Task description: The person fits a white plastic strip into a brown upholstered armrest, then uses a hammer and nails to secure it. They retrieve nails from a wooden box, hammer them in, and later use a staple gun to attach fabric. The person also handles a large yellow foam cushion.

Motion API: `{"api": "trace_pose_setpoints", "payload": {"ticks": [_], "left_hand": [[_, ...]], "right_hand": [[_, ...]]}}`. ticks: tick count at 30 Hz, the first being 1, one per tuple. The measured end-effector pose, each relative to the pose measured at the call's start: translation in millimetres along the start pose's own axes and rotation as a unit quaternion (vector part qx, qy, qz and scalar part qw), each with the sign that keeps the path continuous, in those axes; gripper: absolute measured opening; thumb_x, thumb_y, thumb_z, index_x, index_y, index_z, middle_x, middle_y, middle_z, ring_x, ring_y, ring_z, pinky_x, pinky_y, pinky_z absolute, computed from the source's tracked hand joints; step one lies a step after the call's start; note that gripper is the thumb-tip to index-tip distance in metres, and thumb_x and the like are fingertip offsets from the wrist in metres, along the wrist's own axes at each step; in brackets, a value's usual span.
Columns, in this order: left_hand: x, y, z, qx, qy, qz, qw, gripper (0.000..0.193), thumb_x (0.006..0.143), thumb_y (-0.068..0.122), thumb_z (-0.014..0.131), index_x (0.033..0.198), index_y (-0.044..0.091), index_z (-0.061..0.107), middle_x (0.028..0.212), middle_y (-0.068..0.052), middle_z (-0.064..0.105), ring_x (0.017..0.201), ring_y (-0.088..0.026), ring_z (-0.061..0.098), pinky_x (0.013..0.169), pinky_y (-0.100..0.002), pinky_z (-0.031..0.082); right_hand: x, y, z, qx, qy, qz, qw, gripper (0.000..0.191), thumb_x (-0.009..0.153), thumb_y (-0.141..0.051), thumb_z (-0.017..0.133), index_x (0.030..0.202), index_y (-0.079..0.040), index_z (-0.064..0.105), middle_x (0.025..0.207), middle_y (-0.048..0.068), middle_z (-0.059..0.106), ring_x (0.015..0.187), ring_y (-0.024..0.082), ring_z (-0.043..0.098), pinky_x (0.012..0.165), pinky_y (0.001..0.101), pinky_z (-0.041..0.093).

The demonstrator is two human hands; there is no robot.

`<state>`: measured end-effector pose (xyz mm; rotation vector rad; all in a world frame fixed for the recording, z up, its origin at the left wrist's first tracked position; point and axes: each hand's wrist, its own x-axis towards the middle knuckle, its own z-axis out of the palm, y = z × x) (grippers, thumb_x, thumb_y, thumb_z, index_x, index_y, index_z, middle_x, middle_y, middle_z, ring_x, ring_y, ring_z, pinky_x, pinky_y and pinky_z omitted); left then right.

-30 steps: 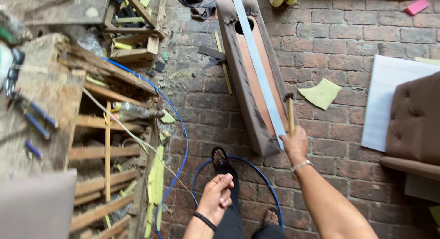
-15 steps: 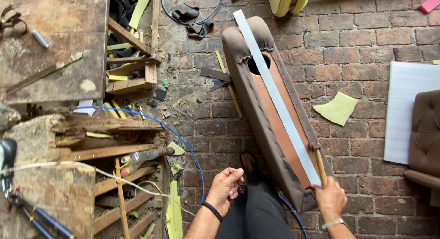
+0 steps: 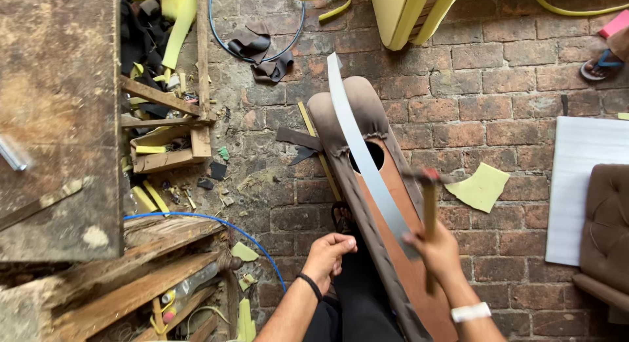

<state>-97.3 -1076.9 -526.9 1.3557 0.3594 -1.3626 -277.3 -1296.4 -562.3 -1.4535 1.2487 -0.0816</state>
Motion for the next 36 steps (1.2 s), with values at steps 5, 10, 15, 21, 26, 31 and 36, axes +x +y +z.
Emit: {"api": "trace_pose_setpoints", "payload": {"ticks": [5, 10, 15, 21, 26, 31, 36], "left_hand": [[75, 48, -6, -0.021, -0.01, 0.023, 0.999, 0.024, 0.095, 0.019, 0.063, 0.113, 0.007, 0.073, 0.096, -0.001, 0.08, 0.04, -0.002, 0.036, 0.039, -0.022, 0.031], [117, 83, -22, -0.035, -0.024, 0.024, 0.999, 0.018, 0.095, 0.013, 0.067, 0.109, 0.004, 0.075, 0.096, -0.006, 0.08, 0.041, -0.002, 0.037, 0.038, -0.02, 0.029], [123, 91, -40, -0.005, -0.044, 0.017, 0.999, 0.019, 0.095, 0.011, 0.071, 0.111, 0.002, 0.075, 0.095, -0.007, 0.08, 0.045, -0.001, 0.042, 0.04, -0.02, 0.03], [127, 88, -48, 0.032, -0.033, 0.016, 0.999, 0.02, 0.095, 0.018, 0.07, 0.108, 0.005, 0.078, 0.089, -0.003, 0.079, 0.046, -0.001, 0.042, 0.04, -0.019, 0.029], [127, 85, -51, 0.045, -0.044, 0.0, 0.998, 0.017, 0.092, 0.013, 0.077, 0.107, 0.006, 0.08, 0.084, 0.0, 0.072, 0.051, -0.002, 0.044, 0.042, -0.02, 0.03], [125, 87, -54, 0.045, -0.052, -0.029, 0.997, 0.019, 0.092, 0.012, 0.072, 0.11, 0.008, 0.08, 0.086, -0.001, 0.075, 0.05, -0.002, 0.045, 0.042, -0.02, 0.029], [132, 85, -49, 0.089, -0.071, -0.014, 0.993, 0.02, 0.099, 0.017, 0.062, 0.109, 0.011, 0.078, 0.084, 0.0, 0.075, 0.061, -0.004, 0.049, 0.058, -0.022, 0.035]], "right_hand": [[151, -139, 92, 0.05, -0.073, -0.106, 0.99, 0.032, 0.074, -0.008, 0.089, 0.088, -0.007, 0.061, 0.082, 0.004, 0.071, 0.072, 0.013, 0.069, 0.063, 0.0301, 0.059], [218, -185, 137, -0.047, -0.016, -0.083, 0.995, 0.037, 0.071, -0.015, 0.094, 0.087, -0.007, 0.062, 0.083, 0.002, 0.075, 0.076, 0.012, 0.07, 0.066, 0.0313, 0.058], [216, -180, 145, -0.229, 0.038, -0.063, 0.971, 0.042, 0.067, -0.025, 0.097, 0.09, -0.007, 0.067, 0.084, 0.006, 0.076, 0.079, 0.018, 0.073, 0.075, 0.0358, 0.056], [209, -202, 158, -0.424, 0.056, -0.138, 0.893, 0.049, 0.074, -0.045, 0.092, 0.098, -0.01, 0.068, 0.088, 0.014, 0.074, 0.087, 0.036, 0.071, 0.074, 0.0496, 0.054], [207, -211, 159, -0.522, -0.003, -0.182, 0.834, 0.046, 0.084, -0.049, 0.084, 0.105, -0.012, 0.066, 0.093, 0.016, 0.072, 0.091, 0.038, 0.07, 0.077, 0.0521, 0.054], [210, -206, 150, -0.516, -0.001, -0.23, 0.825, 0.045, 0.077, -0.044, 0.084, 0.106, -0.015, 0.066, 0.121, 0.02, 0.051, 0.089, 0.041, 0.069, 0.076, 0.0511, 0.057], [217, -205, 144, -0.514, -0.021, -0.224, 0.828, 0.058, 0.075, -0.052, 0.085, 0.112, -0.014, 0.063, 0.119, 0.02, 0.051, 0.093, 0.044, 0.068, 0.08, 0.052, 0.057]]}}
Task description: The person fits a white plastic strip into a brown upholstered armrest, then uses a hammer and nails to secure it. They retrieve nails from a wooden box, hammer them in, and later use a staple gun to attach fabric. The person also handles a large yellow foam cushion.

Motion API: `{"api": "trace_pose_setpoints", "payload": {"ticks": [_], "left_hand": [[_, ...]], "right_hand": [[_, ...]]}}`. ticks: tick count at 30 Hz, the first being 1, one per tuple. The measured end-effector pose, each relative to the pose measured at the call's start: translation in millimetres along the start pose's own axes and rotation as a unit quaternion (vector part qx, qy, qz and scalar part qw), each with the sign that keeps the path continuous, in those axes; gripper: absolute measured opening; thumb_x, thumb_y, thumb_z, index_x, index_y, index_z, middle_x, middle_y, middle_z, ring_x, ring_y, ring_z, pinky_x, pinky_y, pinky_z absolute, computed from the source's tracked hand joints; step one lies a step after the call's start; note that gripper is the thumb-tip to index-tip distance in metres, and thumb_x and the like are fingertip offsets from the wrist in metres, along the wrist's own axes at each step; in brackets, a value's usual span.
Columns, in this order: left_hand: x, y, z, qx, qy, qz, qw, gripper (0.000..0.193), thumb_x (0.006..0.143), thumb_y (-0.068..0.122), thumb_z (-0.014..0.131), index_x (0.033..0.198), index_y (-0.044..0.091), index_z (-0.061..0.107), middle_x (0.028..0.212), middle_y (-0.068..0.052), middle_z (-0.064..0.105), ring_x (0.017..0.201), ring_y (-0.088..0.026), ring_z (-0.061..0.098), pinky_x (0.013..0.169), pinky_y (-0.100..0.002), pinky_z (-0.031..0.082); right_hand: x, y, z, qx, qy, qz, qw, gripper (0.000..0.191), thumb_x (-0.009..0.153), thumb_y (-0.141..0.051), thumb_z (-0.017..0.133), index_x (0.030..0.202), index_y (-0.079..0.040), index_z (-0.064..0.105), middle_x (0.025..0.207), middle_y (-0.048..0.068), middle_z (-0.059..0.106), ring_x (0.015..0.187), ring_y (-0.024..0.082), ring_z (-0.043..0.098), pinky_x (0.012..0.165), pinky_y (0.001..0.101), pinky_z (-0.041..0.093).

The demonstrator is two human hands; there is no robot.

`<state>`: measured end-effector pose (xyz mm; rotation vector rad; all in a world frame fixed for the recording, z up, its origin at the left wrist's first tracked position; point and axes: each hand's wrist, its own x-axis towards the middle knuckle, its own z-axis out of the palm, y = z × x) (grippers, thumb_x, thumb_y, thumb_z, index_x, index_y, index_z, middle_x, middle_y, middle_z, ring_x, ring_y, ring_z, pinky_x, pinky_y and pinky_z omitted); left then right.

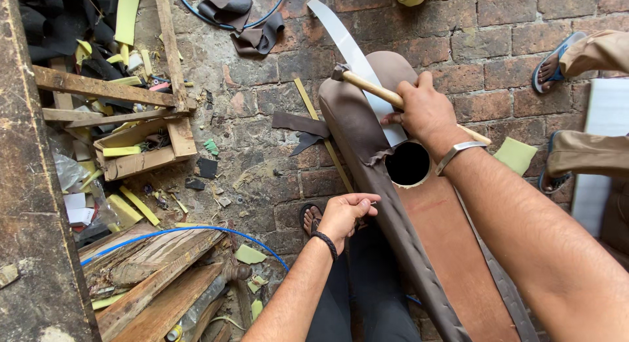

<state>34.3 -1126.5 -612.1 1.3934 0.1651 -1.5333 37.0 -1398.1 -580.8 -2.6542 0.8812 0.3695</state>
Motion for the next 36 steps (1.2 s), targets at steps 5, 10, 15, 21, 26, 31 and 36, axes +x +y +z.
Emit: {"api": "trace_pose_setpoints", "payload": {"ticks": [5, 10, 15, 21, 26, 31, 36], "left_hand": [[17, -6, 9, 0.018, -0.015, 0.099, 0.995, 0.022, 0.105, 0.019, 0.054, 0.106, 0.008, 0.073, 0.084, -0.003, 0.075, 0.087, -0.009, 0.063, 0.1, -0.028, 0.044], [42, 2, 12, -0.029, 0.078, 0.207, 0.975, 0.02, 0.105, 0.017, 0.056, 0.107, 0.005, 0.072, 0.083, -0.004, 0.074, 0.084, -0.01, 0.064, 0.094, -0.028, 0.048], [57, 23, 29, 0.0, 0.055, 0.282, 0.958, 0.017, 0.11, 0.018, 0.051, 0.112, 0.005, 0.062, 0.085, -0.002, 0.073, 0.085, -0.013, 0.07, 0.089, -0.027, 0.049], [49, 56, 43, 0.249, 0.172, 0.323, 0.897, 0.015, 0.104, 0.019, 0.054, 0.113, 0.01, 0.061, 0.089, -0.004, 0.08, 0.088, -0.013, 0.076, 0.079, -0.029, 0.056], [54, 66, 56, 0.195, 0.242, 0.342, 0.887, 0.01, 0.103, 0.015, 0.06, 0.104, 0.01, 0.068, 0.093, -0.001, 0.08, 0.089, -0.013, 0.079, 0.077, -0.027, 0.061], [68, 74, 56, 0.23, 0.201, 0.467, 0.83, 0.009, 0.089, 0.006, 0.073, 0.096, 0.008, 0.078, 0.096, -0.006, 0.075, 0.084, -0.017, 0.075, 0.074, -0.028, 0.059], [90, 75, 65, 0.212, 0.222, 0.432, 0.848, 0.01, 0.087, 0.006, 0.077, 0.097, 0.01, 0.077, 0.092, -0.004, 0.078, 0.083, -0.016, 0.078, 0.074, -0.027, 0.06]], "right_hand": [[5, 2, -7, -0.018, -0.041, -0.011, 0.999, 0.062, 0.072, -0.057, 0.084, 0.112, -0.015, 0.062, 0.117, 0.019, 0.053, 0.096, 0.044, 0.068, 0.082, 0.0526, 0.056], [11, 4, -12, -0.025, -0.045, -0.031, 0.998, 0.066, 0.07, -0.059, 0.085, 0.113, -0.015, 0.061, 0.118, 0.018, 0.054, 0.096, 0.043, 0.068, 0.081, 0.0525, 0.056], [16, 9, -12, -0.034, -0.035, -0.056, 0.997, 0.068, 0.07, -0.06, 0.084, 0.114, -0.014, 0.061, 0.117, 0.018, 0.054, 0.093, 0.042, 0.07, 0.078, 0.0513, 0.058], [21, 11, -13, -0.034, -0.028, -0.071, 0.996, 0.071, 0.069, -0.063, 0.083, 0.114, -0.013, 0.061, 0.114, 0.018, 0.055, 0.092, 0.041, 0.07, 0.077, 0.0506, 0.058], [24, 13, -14, -0.031, -0.031, -0.082, 0.996, 0.071, 0.069, -0.066, 0.083, 0.112, -0.014, 0.062, 0.112, 0.018, 0.057, 0.094, 0.041, 0.07, 0.078, 0.0511, 0.057], [28, 15, -12, -0.04, -0.033, -0.082, 0.995, 0.071, 0.07, -0.066, 0.083, 0.113, -0.013, 0.061, 0.112, 0.019, 0.056, 0.094, 0.042, 0.07, 0.078, 0.0514, 0.057], [29, 19, -8, -0.043, -0.025, -0.084, 0.995, 0.062, 0.076, -0.058, 0.082, 0.115, -0.014, 0.061, 0.114, 0.019, 0.057, 0.094, 0.042, 0.07, 0.078, 0.0519, 0.058]]}}
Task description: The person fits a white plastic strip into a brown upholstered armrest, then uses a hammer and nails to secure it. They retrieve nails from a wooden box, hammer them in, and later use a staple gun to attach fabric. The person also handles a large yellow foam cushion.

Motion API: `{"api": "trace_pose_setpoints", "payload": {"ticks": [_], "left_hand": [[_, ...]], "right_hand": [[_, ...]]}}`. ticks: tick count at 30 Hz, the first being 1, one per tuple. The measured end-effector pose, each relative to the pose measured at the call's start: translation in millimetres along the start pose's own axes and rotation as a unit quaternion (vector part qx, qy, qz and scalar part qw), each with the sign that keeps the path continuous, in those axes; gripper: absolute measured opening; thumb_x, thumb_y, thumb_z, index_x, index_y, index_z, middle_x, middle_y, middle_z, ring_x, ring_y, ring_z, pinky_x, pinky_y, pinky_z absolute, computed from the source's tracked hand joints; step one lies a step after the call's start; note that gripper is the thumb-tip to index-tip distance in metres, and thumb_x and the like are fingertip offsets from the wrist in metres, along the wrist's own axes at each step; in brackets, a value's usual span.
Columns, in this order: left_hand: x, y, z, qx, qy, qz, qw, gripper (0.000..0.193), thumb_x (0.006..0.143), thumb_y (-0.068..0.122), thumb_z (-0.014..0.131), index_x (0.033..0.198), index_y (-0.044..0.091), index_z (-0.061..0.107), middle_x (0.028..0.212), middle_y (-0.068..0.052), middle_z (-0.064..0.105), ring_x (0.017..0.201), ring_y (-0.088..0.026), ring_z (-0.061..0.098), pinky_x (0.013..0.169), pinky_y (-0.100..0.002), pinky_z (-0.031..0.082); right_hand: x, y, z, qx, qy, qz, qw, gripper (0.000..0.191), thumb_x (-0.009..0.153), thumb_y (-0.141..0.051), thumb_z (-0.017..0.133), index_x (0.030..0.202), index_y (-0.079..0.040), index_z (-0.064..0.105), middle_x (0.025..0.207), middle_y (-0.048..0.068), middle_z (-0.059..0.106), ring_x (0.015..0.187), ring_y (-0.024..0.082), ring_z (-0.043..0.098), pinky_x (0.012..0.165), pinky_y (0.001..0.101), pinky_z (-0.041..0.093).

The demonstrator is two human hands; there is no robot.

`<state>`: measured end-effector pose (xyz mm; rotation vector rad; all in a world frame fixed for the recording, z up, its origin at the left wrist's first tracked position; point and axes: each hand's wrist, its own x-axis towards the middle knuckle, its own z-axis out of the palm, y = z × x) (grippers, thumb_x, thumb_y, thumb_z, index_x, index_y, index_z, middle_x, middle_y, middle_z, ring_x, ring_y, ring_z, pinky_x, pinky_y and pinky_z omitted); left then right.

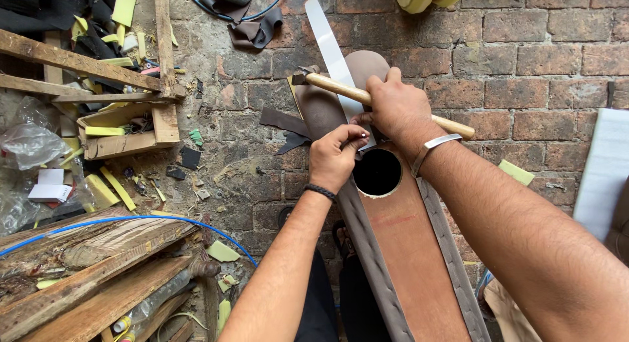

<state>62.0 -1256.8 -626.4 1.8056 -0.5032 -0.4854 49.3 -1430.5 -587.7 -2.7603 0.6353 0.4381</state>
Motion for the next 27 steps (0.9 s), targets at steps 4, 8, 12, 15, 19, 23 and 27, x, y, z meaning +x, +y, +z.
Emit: {"api": "trace_pose_setpoints", "payload": {"ticks": [4, 8, 12, 15, 19, 23, 27], "left_hand": [[-1, -13, 11, 0.051, 0.025, 0.028, 0.998, 0.013, 0.084, 0.004, 0.076, 0.093, 0.012, 0.077, 0.093, -0.004, 0.078, 0.084, -0.016, 0.077, 0.073, -0.027, 0.059], [-4, -22, 19, 0.045, 0.046, 0.027, 0.998, 0.022, 0.084, -0.003, 0.066, 0.092, 0.014, 0.077, 0.09, -0.001, 0.078, 0.083, -0.014, 0.079, 0.073, -0.026, 0.062], [-4, -26, 23, 0.073, 0.058, 0.02, 0.995, 0.021, 0.083, -0.004, 0.068, 0.09, 0.013, 0.077, 0.088, -0.001, 0.078, 0.081, -0.013, 0.078, 0.071, -0.027, 0.061], [-4, -26, 24, 0.105, 0.068, 0.051, 0.991, 0.021, 0.083, -0.003, 0.068, 0.09, 0.014, 0.077, 0.089, 0.0, 0.078, 0.082, -0.013, 0.078, 0.072, -0.026, 0.061], [-6, -24, 26, 0.161, 0.096, 0.122, 0.975, 0.019, 0.085, -0.001, 0.07, 0.088, 0.016, 0.076, 0.092, 0.001, 0.078, 0.084, -0.015, 0.077, 0.073, -0.027, 0.062], [-6, -22, 27, 0.171, 0.093, 0.111, 0.975, 0.015, 0.084, 0.003, 0.073, 0.084, 0.018, 0.076, 0.086, 0.002, 0.077, 0.078, -0.015, 0.076, 0.068, -0.029, 0.06], [-4, -20, 29, 0.172, 0.109, 0.149, 0.968, 0.023, 0.083, -0.004, 0.064, 0.084, 0.017, 0.074, 0.091, 0.001, 0.077, 0.082, -0.017, 0.076, 0.071, -0.03, 0.061]], "right_hand": [[0, 0, 1, 0.011, -0.001, 0.0, 1.0, 0.069, 0.073, -0.06, 0.084, 0.116, -0.011, 0.06, 0.114, 0.02, 0.056, 0.095, 0.044, 0.069, 0.079, 0.0519, 0.058], [-1, -3, -3, 0.015, -0.004, 0.009, 1.0, 0.074, 0.069, -0.063, 0.085, 0.115, -0.011, 0.06, 0.114, 0.02, 0.055, 0.1, 0.045, 0.067, 0.081, 0.0523, 0.056], [-5, -3, -4, 0.02, -0.005, 0.011, 1.0, 0.075, 0.069, -0.062, 0.085, 0.116, -0.01, 0.06, 0.115, 0.02, 0.055, 0.1, 0.045, 0.067, 0.081, 0.0515, 0.057], [-2, -3, 0, 0.029, -0.006, 0.019, 0.999, 0.073, 0.069, -0.061, 0.085, 0.116, -0.011, 0.06, 0.114, 0.019, 0.054, 0.1, 0.044, 0.066, 0.082, 0.0507, 0.057], [-6, 1, 6, 0.101, -0.016, 0.07, 0.992, 0.054, 0.078, -0.05, 0.083, 0.113, -0.015, 0.063, 0.116, 0.016, 0.053, 0.102, 0.039, 0.065, 0.085, 0.0503, 0.054], [-67, 17, 11, 0.248, 0.073, 0.022, 0.966, 0.032, 0.094, -0.031, 0.076, 0.112, -0.011, 0.06, 0.114, 0.015, 0.057, 0.099, 0.034, 0.064, 0.085, 0.0486, 0.053], [-182, 29, 26, 0.367, -0.028, 0.131, 0.921, 0.041, 0.091, -0.033, 0.069, 0.125, -0.015, 0.055, 0.086, 0.011, 0.073, 0.077, 0.026, 0.072, 0.068, 0.0435, 0.056]]}}
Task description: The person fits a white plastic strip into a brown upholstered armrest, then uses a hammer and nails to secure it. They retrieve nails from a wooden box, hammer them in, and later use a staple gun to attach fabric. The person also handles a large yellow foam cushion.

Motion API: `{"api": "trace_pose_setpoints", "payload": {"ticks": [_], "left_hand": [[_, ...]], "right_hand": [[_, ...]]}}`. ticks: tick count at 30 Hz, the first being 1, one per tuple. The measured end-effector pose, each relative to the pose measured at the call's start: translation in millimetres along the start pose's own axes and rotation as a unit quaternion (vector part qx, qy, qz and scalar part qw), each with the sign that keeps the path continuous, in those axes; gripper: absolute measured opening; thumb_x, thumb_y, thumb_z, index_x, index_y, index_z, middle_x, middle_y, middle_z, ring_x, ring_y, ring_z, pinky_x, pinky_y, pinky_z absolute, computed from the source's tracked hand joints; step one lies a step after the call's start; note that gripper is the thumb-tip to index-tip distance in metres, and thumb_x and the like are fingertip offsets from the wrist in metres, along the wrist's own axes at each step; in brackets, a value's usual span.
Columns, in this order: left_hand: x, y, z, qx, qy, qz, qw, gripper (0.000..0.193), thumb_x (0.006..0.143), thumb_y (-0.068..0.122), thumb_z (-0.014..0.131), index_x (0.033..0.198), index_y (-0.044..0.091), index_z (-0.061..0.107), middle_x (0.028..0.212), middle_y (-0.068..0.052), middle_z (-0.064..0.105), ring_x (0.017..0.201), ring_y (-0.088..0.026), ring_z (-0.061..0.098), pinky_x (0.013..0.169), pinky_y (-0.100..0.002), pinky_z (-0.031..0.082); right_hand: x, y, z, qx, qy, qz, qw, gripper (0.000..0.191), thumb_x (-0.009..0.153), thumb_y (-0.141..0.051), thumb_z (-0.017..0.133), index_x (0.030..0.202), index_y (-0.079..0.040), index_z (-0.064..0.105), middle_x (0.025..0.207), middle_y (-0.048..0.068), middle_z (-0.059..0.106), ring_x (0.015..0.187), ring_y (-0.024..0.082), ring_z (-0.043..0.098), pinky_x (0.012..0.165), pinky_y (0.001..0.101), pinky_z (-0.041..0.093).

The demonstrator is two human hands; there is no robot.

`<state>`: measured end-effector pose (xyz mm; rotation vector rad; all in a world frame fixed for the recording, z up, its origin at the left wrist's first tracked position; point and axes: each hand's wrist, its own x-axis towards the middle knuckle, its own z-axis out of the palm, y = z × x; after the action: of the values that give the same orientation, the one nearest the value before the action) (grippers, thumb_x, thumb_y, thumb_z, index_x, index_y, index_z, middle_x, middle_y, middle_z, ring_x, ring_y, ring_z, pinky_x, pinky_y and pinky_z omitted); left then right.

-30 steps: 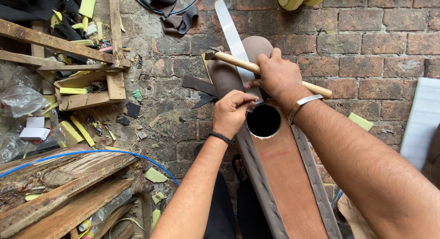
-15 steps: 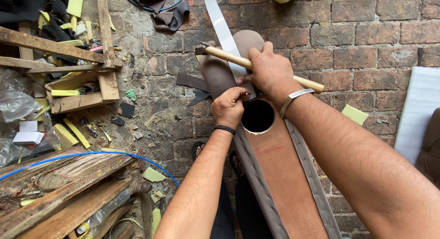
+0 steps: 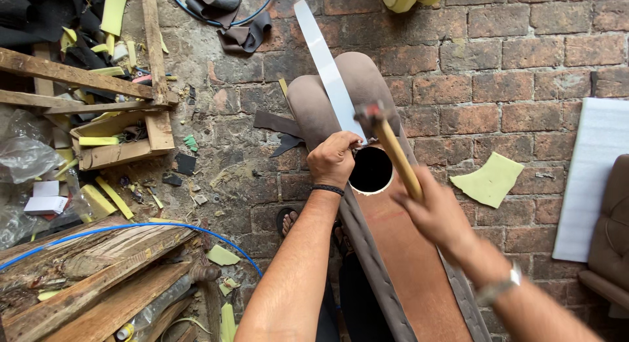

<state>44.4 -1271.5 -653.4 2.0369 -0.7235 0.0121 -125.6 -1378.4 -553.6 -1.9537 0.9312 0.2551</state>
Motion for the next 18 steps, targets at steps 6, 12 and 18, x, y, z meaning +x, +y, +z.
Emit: {"api": "trace_pose_setpoints", "payload": {"ticks": [6, 12, 18], "left_hand": [[1, -1, 0, 0.004, -0.004, 0.001, 1.0, 0.025, 0.083, -0.004, 0.062, 0.082, 0.018, 0.074, 0.09, 0.001, 0.077, 0.082, -0.017, 0.076, 0.07, -0.031, 0.06], [-3, -4, 0, 0.022, -0.009, 0.013, 1.0, 0.026, 0.084, -0.005, 0.063, 0.085, 0.018, 0.074, 0.089, 0.001, 0.077, 0.08, -0.018, 0.076, 0.07, -0.032, 0.06], [-5, -10, 4, 0.034, 0.009, 0.036, 0.999, 0.024, 0.084, -0.004, 0.064, 0.087, 0.018, 0.072, 0.092, 0.0, 0.077, 0.081, -0.019, 0.076, 0.071, -0.032, 0.061]], "right_hand": [[-66, 18, 17, 0.142, -0.011, 0.156, 0.977, 0.037, 0.105, -0.037, 0.043, 0.115, -0.012, 0.068, 0.061, 0.008, 0.05, 0.056, 0.02, 0.05, 0.053, 0.0414, 0.044], [-48, 10, 33, 0.041, 0.057, 0.012, 0.997, 0.035, 0.104, -0.038, 0.043, 0.11, -0.007, 0.059, 0.059, 0.006, 0.059, 0.052, 0.018, 0.059, 0.052, 0.0376, 0.047], [-45, 4, 35, 0.082, 0.078, -0.027, 0.993, 0.037, 0.102, -0.043, 0.042, 0.105, -0.01, 0.06, 0.058, 0.01, 0.061, 0.051, 0.026, 0.064, 0.051, 0.0405, 0.05]]}}
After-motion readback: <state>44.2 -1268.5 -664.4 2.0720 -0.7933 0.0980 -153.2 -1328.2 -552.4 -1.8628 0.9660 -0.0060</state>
